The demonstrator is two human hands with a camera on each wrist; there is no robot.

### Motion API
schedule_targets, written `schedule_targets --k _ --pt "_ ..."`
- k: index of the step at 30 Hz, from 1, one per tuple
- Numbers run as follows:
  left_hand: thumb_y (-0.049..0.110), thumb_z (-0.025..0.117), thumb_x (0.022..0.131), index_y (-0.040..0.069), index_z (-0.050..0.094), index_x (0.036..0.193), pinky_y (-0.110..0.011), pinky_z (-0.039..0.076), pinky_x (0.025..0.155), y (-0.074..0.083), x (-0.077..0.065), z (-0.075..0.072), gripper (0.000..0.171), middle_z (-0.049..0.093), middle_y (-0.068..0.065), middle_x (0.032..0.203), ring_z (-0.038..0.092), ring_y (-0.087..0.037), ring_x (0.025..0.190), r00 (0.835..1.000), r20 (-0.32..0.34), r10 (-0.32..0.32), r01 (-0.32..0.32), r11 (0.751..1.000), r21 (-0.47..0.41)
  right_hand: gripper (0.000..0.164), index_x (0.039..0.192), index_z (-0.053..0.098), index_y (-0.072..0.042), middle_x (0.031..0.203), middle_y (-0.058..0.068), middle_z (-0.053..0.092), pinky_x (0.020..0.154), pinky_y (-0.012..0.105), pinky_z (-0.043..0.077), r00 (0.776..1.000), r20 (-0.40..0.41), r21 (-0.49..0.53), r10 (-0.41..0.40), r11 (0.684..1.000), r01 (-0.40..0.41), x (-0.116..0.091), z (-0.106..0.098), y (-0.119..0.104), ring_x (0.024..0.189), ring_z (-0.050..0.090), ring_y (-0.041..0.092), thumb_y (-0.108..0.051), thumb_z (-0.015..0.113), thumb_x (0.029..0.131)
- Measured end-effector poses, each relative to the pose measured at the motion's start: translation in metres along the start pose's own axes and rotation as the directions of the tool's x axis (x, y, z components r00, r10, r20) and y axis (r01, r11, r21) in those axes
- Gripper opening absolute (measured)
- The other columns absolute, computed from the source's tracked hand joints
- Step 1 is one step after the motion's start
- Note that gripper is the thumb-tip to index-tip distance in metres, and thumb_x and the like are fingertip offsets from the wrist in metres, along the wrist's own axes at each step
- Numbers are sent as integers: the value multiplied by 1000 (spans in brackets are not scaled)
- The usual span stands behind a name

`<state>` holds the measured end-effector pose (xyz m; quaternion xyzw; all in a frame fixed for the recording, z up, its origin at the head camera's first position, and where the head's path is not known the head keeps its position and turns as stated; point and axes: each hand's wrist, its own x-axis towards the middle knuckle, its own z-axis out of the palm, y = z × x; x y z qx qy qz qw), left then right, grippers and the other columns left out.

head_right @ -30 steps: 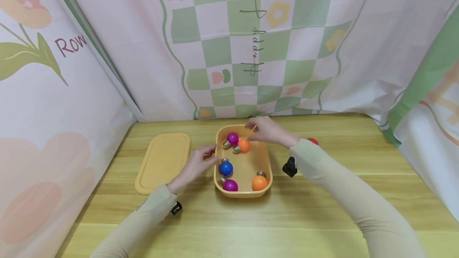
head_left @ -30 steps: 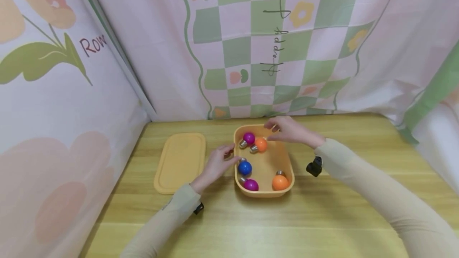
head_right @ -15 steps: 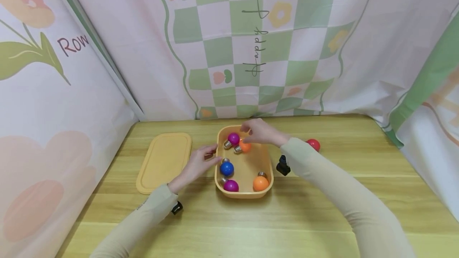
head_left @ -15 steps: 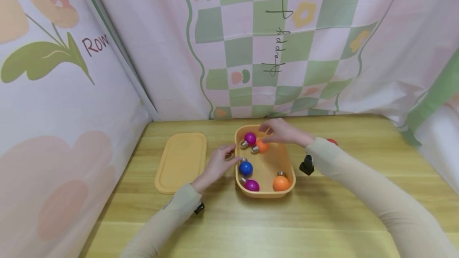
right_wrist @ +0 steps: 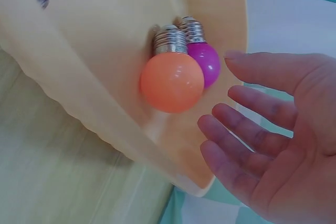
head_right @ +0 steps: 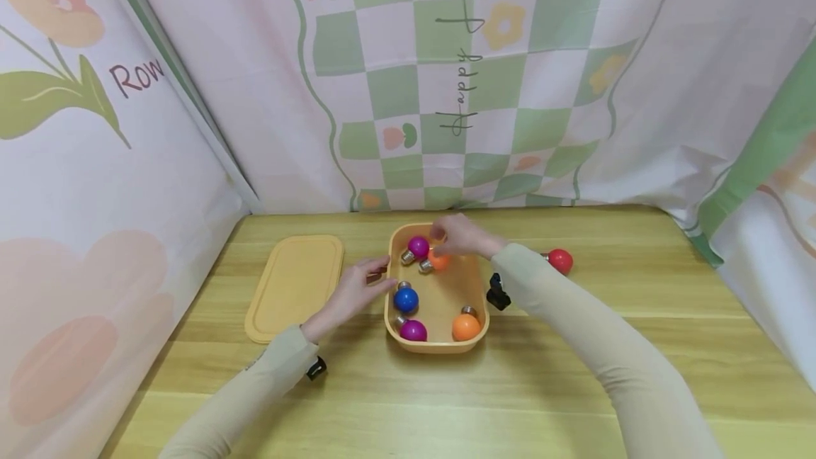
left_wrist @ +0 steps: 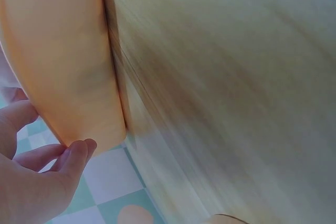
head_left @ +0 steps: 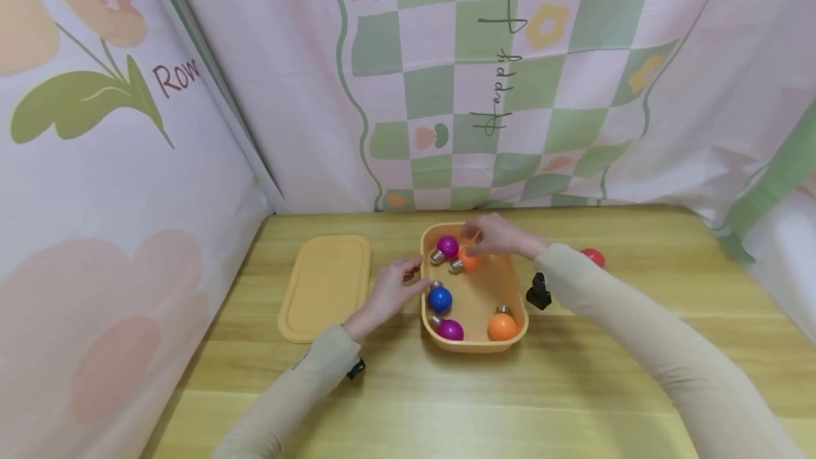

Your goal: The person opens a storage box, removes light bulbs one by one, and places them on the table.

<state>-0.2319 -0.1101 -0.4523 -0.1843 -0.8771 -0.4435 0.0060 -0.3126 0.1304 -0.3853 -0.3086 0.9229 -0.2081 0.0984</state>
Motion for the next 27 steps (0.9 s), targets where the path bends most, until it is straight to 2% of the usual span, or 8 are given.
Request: schedule_targets --k 5,14,21,24,27 --pt "20 69 93 -4 52 139 -36 58 100 1 1 0 54 62 -23 132 65 -33 117 1000 13 -27 27 1000 -5 39 115 65 7 114 25 69 88 45 61 999 30 -30 15 999 -15 4 4 4 99 68 37 -14 75 83" --pt "20 69 93 -3 51 140 -35 58 100 1 1 -1 55 61 -21 133 65 -31 118 998 20 -58 58 998 11 40 117 66 5 114 23 69 93 47 58 993 94 -34 71 997 -68 13 8 6 106 65 35 -15 75 84" --pt "20 70 93 -4 53 138 -35 59 99 -1 1 0 54 62 -23 132 66 -32 116 1000 8 -30 30 999 18 41 116 66 5 114 23 68 96 50 56 992 106 -72 71 995 -64 15 10 7 105 63 36 -16 75 83" --pt "20 70 93 -4 53 138 -35 59 99 -1 1 0 53 62 -23 133 66 -32 116 1000 7 -29 29 1000 13 38 113 66 4 112 22 69 93 48 57 991 119 -93 55 995 -44 15 11 8 101 64 34 -15 75 82" --pt "20 69 94 -4 53 138 -35 58 100 0 1 0 53 61 -23 133 65 -32 117 1000 9 -30 30 1000 9 32 107 68 1 106 18 69 84 41 57 991 132 -97 39 995 -26 15 11 7 93 63 27 -15 75 81"
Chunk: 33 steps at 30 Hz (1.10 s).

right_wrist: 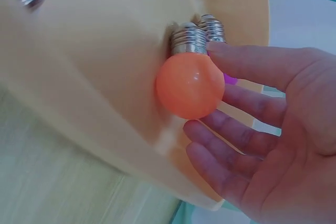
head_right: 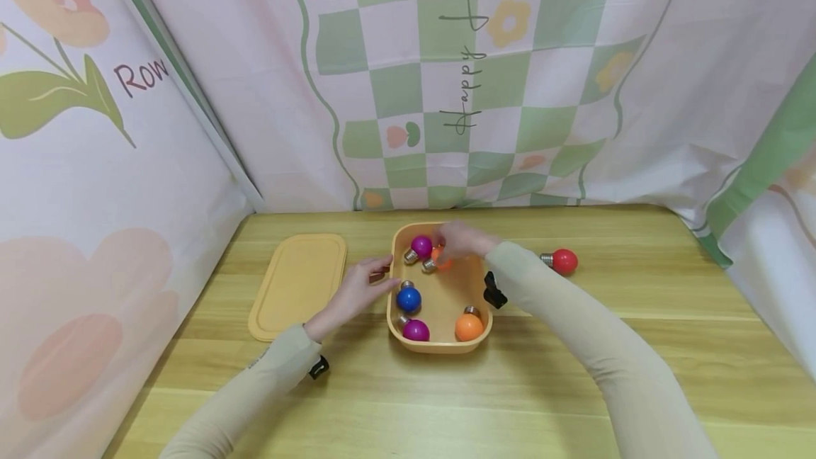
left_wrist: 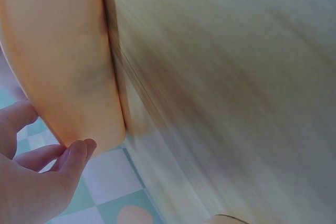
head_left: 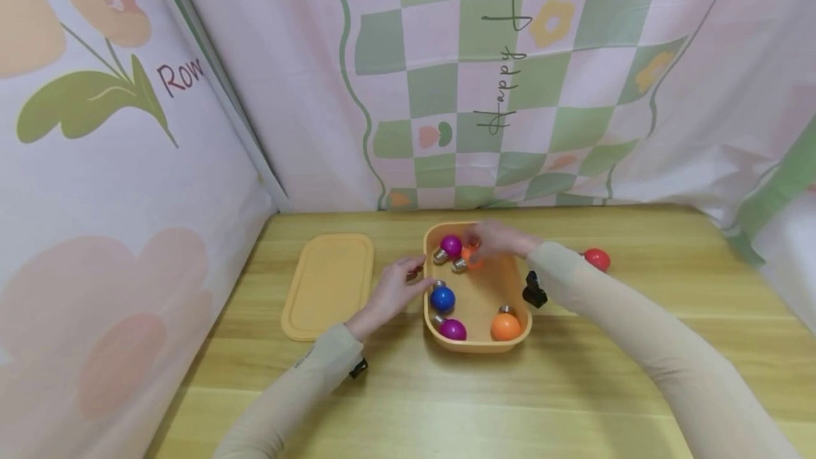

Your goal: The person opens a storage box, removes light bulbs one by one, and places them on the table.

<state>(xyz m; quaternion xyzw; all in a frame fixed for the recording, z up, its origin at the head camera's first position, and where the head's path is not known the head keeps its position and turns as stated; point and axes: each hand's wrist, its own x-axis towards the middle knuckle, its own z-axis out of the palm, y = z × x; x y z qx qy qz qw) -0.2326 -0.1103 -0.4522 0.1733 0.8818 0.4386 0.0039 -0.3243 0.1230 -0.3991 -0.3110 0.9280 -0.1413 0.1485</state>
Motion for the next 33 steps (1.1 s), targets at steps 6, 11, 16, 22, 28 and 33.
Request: schedule_targets --k 6,11,16,22,28,33 --pt "20 69 94 -4 53 138 -35 58 99 0 0 0 53 62 -22 132 65 -32 117 1000 -3 3 -3 1000 5 27 100 68 -2 97 12 68 74 31 51 1000 4 -12 -4 1000 4 -1 1 -2 83 57 20 -16 76 79" --pt "19 69 93 -4 52 139 -34 58 100 0 1 0 54 61 -21 133 65 -31 117 1000 6 -1 1 1000 -7 33 107 68 0 107 16 69 87 43 55 1000 -1 -64 0 998 0 -2 2 -4 94 61 27 -17 76 79" --pt "18 69 94 -4 52 138 -35 58 101 1 0 0 53 61 -22 134 64 -32 118 1000 10 3 -3 1000 -13 35 109 67 1 108 16 69 90 46 55 1000 3 -80 12 997 -11 -3 3 -6 97 61 29 -16 77 79" --pt "18 69 94 -4 52 139 -37 58 101 1 1 0 53 61 -22 133 65 -33 118 1000 6 -4 4 1000 -9 29 102 68 -1 101 13 68 82 40 54 1000 -4 -70 10 998 -10 -2 5 -5 90 58 25 -14 76 78" --pt "19 69 94 -4 52 139 -37 58 100 1 0 0 53 62 -22 131 65 -33 117 1000 6 -4 4 1000 -7 27 100 69 -1 99 13 68 81 38 53 1000 -10 -58 4 998 -4 0 7 -5 88 58 24 -13 75 77" --pt "19 69 94 -5 52 138 -36 58 100 1 0 0 53 62 -22 131 65 -32 117 1000 4 -2 2 1000 -7 28 100 69 -1 98 13 68 80 38 54 1000 -9 -54 -3 999 2 0 6 -6 87 59 24 -13 76 76"
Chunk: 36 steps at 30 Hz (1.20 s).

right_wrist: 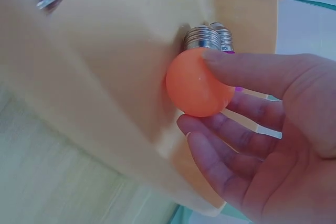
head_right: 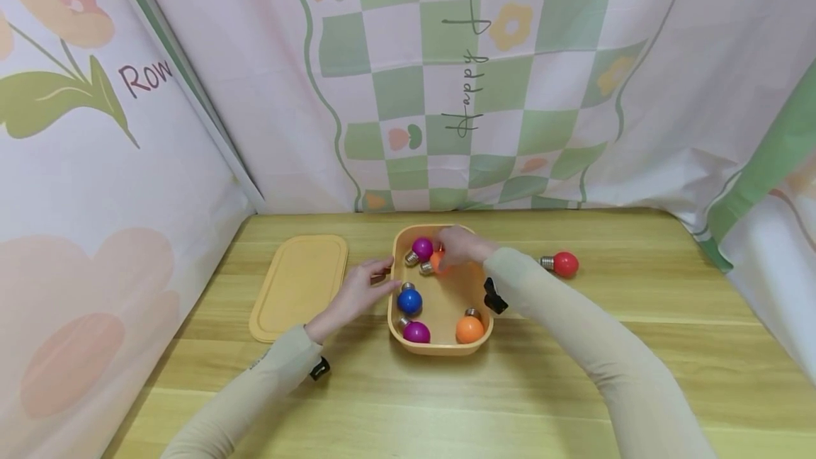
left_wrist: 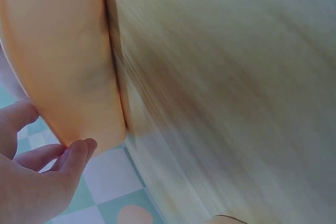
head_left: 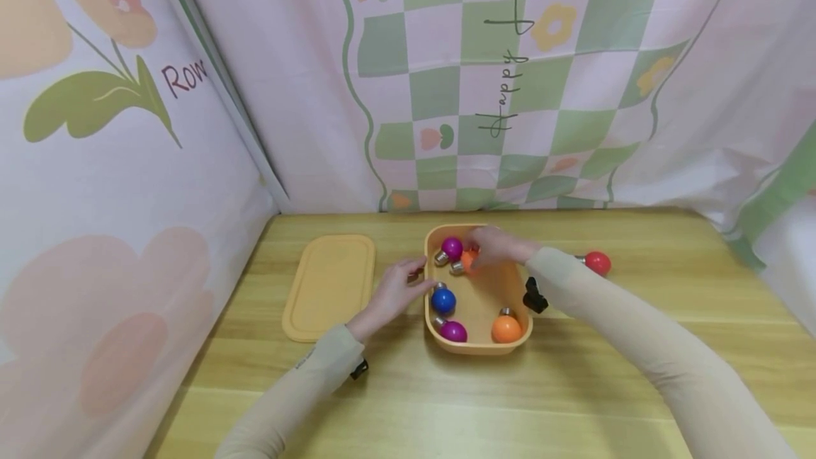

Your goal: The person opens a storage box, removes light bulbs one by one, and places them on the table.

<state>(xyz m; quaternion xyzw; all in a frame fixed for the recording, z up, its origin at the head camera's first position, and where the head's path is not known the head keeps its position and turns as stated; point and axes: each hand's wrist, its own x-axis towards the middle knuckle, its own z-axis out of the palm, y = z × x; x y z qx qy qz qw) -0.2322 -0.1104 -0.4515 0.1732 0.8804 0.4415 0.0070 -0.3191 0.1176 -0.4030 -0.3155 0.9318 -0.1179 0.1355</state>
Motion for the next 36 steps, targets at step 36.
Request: schedule_targets --k 36 --pt "20 70 93 -5 53 137 -34 59 98 0 -1 1 54 64 -22 127 66 -31 114 1000 -16 18 -18 1000 -3 27 101 69 0 95 14 72 82 45 61 983 -170 39 -68 996 76 -39 -23 11 90 68 31 -14 77 79"
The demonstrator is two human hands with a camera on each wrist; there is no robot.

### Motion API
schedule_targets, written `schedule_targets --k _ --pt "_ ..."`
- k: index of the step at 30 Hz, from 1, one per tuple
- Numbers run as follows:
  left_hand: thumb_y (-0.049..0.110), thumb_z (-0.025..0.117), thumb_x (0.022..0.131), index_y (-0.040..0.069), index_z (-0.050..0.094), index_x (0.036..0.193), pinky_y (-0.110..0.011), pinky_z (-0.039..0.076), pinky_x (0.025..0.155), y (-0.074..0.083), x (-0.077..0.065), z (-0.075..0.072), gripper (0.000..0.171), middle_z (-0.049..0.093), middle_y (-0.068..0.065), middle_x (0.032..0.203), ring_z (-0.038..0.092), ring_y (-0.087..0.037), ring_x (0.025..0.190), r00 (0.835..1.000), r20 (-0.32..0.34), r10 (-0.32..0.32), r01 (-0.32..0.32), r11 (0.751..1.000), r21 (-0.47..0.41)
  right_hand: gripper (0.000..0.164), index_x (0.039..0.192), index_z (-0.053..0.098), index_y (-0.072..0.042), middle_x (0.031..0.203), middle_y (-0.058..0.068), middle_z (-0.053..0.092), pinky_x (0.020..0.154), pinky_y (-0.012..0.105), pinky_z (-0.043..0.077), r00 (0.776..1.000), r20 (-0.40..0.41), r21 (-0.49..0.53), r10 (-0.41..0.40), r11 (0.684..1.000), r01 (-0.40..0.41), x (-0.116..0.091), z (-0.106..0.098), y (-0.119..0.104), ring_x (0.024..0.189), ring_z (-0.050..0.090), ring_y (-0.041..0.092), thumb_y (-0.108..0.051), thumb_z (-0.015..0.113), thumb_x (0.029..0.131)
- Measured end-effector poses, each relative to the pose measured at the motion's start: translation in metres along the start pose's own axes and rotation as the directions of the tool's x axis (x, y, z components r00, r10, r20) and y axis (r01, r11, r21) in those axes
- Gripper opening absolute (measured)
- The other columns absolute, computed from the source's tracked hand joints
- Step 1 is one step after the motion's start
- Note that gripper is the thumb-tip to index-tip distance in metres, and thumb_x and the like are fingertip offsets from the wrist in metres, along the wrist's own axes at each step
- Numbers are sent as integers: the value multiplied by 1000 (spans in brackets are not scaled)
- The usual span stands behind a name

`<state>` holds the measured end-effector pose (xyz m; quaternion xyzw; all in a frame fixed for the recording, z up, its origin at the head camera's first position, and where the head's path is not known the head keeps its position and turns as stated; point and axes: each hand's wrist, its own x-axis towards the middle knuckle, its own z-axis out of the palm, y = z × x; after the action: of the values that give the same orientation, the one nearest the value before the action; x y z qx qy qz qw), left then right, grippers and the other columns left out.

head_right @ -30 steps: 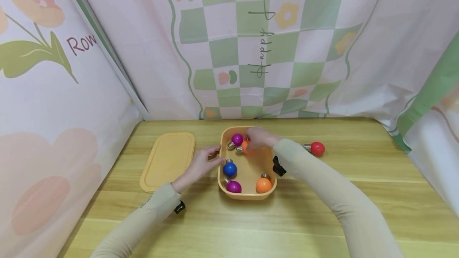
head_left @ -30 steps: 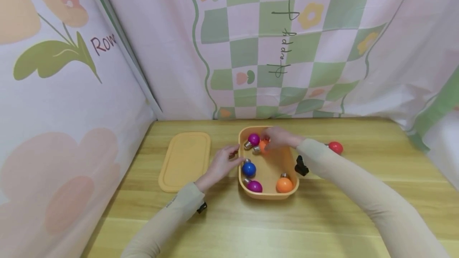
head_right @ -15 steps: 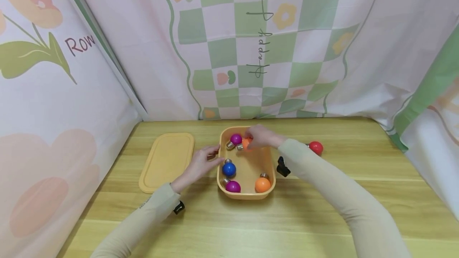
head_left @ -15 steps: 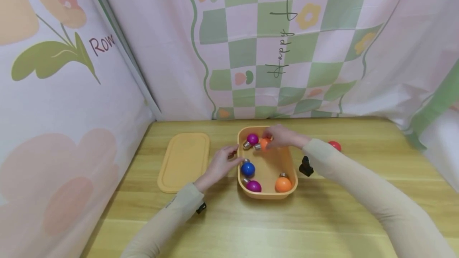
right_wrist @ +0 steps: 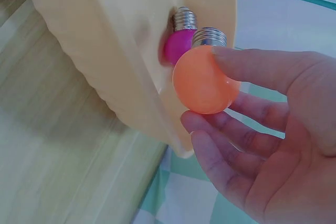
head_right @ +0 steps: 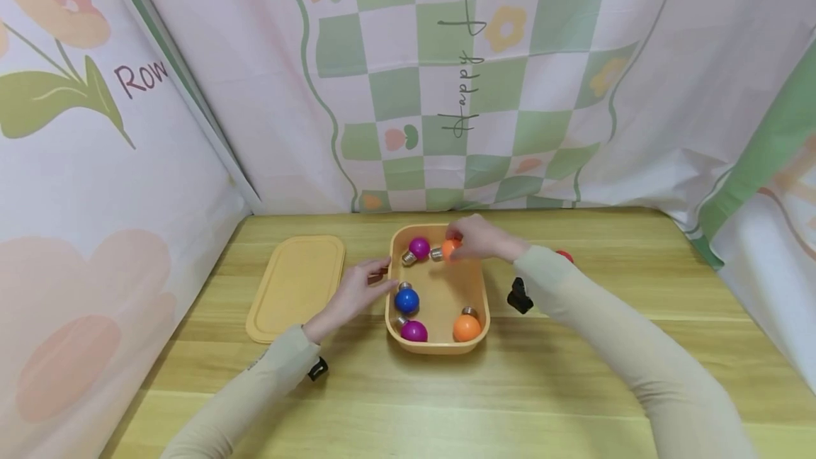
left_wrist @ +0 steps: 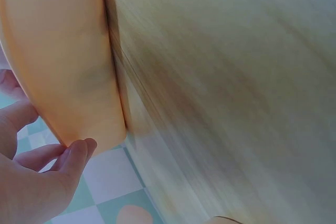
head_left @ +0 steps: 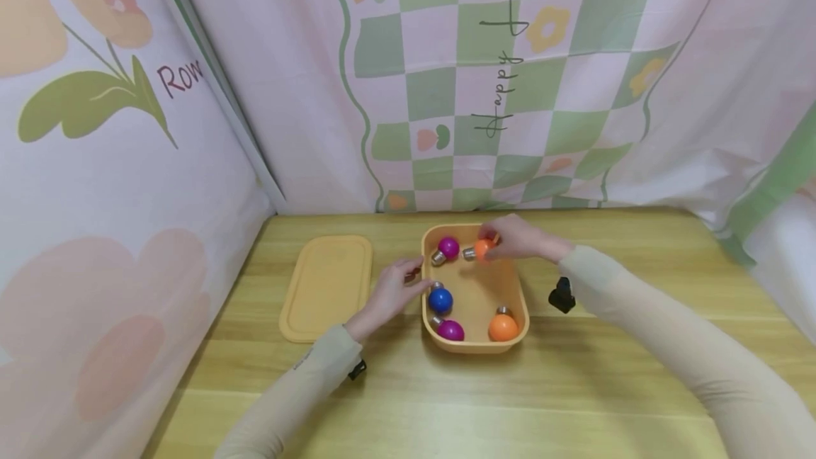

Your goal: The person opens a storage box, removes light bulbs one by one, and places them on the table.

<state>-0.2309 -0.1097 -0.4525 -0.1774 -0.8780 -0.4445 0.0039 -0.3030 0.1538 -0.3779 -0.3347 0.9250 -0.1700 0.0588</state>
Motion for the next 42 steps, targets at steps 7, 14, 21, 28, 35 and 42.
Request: schedule_targets --k 7,14,21,28,35,42 --pt "20 70 93 -4 52 138 -36 58 100 1 1 0 54 63 -22 130 65 -32 116 1000 6 -9 9 1000 -5 29 103 69 1 97 15 73 80 44 62 999 -39 34 8 999 -7 -11 -14 6 87 71 32 -14 78 80" --pt "19 69 93 -4 52 138 -37 58 100 0 2 0 53 63 -22 129 65 -33 116 1000 7 -6 6 1000 -11 32 107 69 1 101 16 73 81 45 63 997 -69 23 33 999 -31 -20 -29 11 88 71 31 -17 78 83" --pt "19 69 93 -3 52 138 -35 59 99 0 3 1 53 63 -22 129 66 -32 115 1000 5 -3 3 1000 -2 28 103 69 1 99 15 73 79 44 63 995 -104 40 13 999 -9 -32 -40 15 89 71 30 -14 79 82" --pt "19 70 93 -3 52 139 -37 58 100 -1 2 1 54 63 -22 128 66 -32 115 1000 6 -7 8 1000 -10 34 111 67 1 105 18 73 82 45 63 992 -105 22 66 998 -64 -46 -45 26 92 71 33 -16 79 83" --pt "20 70 93 -5 52 138 -35 59 99 0 2 1 54 63 -22 127 66 -32 114 1000 9 -8 8 1000 -12 44 117 65 3 110 21 71 84 49 62 987 -96 20 128 992 -127 -61 -52 38 94 71 35 -24 78 85" --pt "18 69 93 -5 52 138 -38 59 99 0 1 1 54 64 -23 125 66 -33 113 1000 4 -8 8 1000 -21 43 115 66 3 110 23 70 83 51 61 978 -89 30 188 982 -186 -74 -55 55 93 70 37 -26 78 85"
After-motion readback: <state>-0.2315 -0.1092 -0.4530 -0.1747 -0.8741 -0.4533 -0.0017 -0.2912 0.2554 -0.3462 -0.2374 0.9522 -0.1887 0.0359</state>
